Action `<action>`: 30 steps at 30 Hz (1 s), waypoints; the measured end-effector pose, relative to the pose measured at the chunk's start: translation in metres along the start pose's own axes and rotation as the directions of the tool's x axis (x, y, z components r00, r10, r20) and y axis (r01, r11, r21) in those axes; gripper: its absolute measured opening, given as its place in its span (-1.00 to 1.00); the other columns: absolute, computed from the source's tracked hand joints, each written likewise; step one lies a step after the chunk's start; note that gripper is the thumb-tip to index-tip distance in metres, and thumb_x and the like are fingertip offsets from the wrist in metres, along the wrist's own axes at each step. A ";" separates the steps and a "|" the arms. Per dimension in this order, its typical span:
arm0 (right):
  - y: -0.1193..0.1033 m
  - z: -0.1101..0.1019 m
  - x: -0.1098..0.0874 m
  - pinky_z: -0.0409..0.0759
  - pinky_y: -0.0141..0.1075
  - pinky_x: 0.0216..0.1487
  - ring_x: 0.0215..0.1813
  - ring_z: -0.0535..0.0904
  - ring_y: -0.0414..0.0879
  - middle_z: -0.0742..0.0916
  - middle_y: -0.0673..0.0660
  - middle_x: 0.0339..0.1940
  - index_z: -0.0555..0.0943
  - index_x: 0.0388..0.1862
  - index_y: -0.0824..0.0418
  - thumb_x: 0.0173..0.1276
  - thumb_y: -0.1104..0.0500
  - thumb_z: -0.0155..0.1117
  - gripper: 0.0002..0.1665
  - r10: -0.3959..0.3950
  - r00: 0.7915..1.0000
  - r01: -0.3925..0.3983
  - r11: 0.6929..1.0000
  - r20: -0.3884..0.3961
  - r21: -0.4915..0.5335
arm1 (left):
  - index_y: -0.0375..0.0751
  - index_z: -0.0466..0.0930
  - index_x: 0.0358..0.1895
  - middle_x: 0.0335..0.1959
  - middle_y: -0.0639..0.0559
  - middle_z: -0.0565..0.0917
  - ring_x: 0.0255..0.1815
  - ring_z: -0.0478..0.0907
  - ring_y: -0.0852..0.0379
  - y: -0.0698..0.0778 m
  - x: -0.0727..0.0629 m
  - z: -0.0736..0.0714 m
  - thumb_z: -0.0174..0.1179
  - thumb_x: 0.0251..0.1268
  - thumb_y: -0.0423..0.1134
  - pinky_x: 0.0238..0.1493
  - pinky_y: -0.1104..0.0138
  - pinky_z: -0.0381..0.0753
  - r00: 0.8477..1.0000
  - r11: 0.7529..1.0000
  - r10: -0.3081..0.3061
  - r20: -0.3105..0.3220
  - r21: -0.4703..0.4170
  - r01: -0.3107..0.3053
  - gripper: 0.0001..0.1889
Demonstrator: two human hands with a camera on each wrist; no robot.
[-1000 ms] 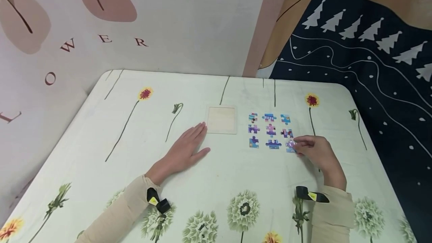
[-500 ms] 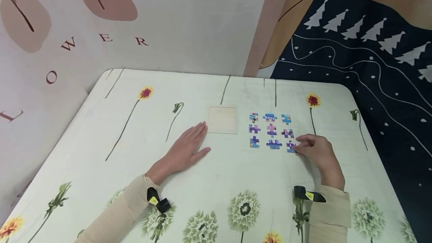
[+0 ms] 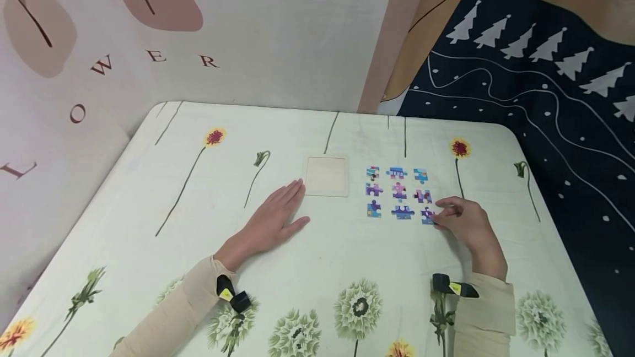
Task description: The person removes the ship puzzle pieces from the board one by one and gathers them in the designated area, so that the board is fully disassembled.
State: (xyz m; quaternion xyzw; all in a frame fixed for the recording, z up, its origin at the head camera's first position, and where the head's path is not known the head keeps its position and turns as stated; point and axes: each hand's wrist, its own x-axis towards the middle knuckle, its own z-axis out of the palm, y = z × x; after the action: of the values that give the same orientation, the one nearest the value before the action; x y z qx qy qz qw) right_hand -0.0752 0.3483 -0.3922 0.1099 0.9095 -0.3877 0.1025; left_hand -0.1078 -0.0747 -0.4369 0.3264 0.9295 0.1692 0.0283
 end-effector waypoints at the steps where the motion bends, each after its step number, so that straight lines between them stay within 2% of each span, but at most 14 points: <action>1: 0.000 0.000 0.000 0.52 -0.47 -0.35 -0.38 0.64 -0.19 0.73 0.08 -0.37 0.56 0.21 0.53 0.41 0.32 0.40 -0.53 0.000 1.000 0.000 1.000 0.000 -0.002 | -0.42 0.04 0.62 0.68 -0.22 0.04 0.70 -0.09 -0.05 0.000 0.000 0.000 -0.09 0.66 0.15 0.67 0.10 -0.07 1.000 1.000 0.001 0.000 0.000 -0.001 -0.21; 8: 0.001 -0.001 0.001 0.52 -0.49 -0.35 -0.40 0.67 -0.22 0.74 0.06 -0.39 0.55 0.21 0.53 0.41 0.31 0.40 -0.53 -0.009 1.000 0.009 1.000 0.002 -0.002 | -0.37 -0.01 0.64 0.69 -0.16 -0.01 0.71 -0.15 0.01 0.000 0.001 0.000 -0.12 0.66 0.18 0.68 0.15 -0.13 1.000 1.000 -0.013 0.016 0.014 0.013 -0.20; 30: 0.001 -0.001 0.001 0.47 -0.46 -0.32 -0.36 0.64 -0.18 0.75 0.05 -0.41 0.55 0.22 0.52 0.43 0.28 0.38 -0.52 0.001 1.000 -0.001 1.000 0.014 -0.018 | -0.41 0.03 0.62 0.68 -0.21 0.04 0.71 -0.09 -0.03 0.001 -0.001 -0.001 -0.07 0.65 0.15 0.67 0.12 -0.07 1.000 1.000 0.002 -0.005 0.004 -0.002 -0.20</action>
State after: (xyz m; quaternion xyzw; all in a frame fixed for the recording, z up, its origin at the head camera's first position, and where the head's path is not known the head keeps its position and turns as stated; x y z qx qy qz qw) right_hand -0.0761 0.3497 -0.3924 0.1067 0.9121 -0.3801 0.1102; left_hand -0.1067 -0.0749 -0.4355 0.3269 0.9296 0.1683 0.0252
